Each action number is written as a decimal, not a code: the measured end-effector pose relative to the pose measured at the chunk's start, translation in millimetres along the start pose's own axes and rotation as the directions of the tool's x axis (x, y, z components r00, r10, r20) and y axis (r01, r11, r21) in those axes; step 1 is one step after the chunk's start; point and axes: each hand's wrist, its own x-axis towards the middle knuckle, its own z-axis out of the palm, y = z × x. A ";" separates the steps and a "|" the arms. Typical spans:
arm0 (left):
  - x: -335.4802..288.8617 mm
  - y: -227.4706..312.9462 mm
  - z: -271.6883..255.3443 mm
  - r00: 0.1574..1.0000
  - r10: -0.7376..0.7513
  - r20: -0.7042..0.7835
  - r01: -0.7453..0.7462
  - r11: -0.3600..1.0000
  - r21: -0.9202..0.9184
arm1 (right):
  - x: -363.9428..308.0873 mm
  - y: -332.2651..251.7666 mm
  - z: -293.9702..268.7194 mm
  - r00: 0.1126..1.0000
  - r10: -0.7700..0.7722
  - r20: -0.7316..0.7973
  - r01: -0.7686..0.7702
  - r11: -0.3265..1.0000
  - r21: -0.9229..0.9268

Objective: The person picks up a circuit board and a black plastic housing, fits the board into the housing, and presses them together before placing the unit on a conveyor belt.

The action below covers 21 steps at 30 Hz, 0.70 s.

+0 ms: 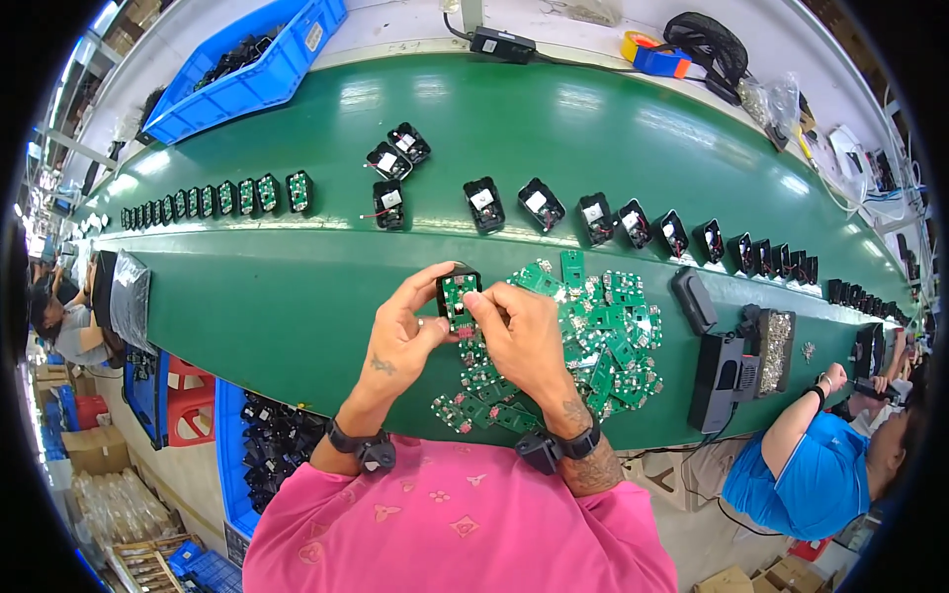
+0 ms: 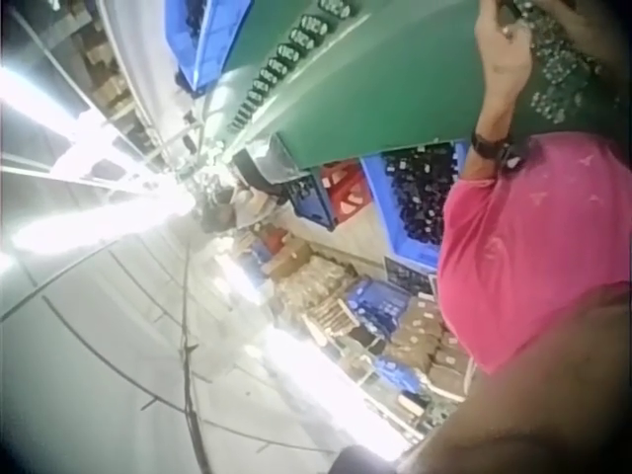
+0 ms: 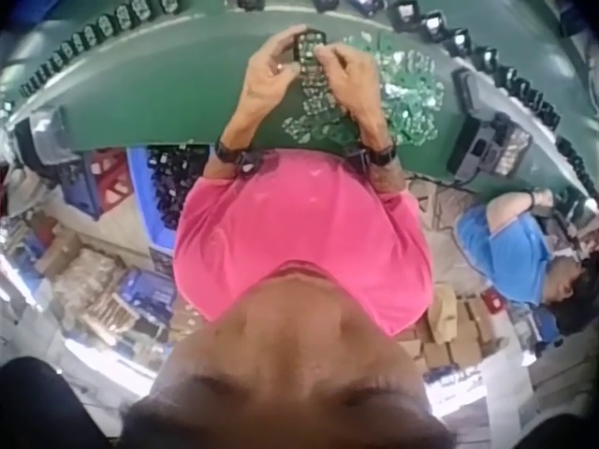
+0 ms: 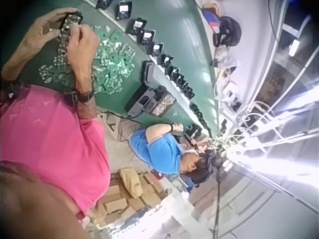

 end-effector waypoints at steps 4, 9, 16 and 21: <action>3.3 -3.9 1.4 0.998 -0.056 -0.033 0.058 0.998 0.037 | -4.7 4.8 5.1 0.998 -0.050 -0.032 0.045 0.988 -0.151; 2.9 -11.7 9.7 0.994 -0.008 -0.113 0.012 0.999 0.036 | -10.2 7.2 19.4 0.994 -0.002 -0.107 -0.003 0.999 -0.048; 2.2 -28.7 9.8 0.954 0.232 -0.191 -0.179 0.949 0.261 | -5.8 19.8 33.9 0.998 -0.063 0.007 0.059 0.971 0.234; 13.6 -17.8 -11.5 0.950 0.220 -0.220 -0.138 0.932 0.334 | 11.2 6.3 38.4 0.977 0.126 0.169 -0.162 0.962 0.219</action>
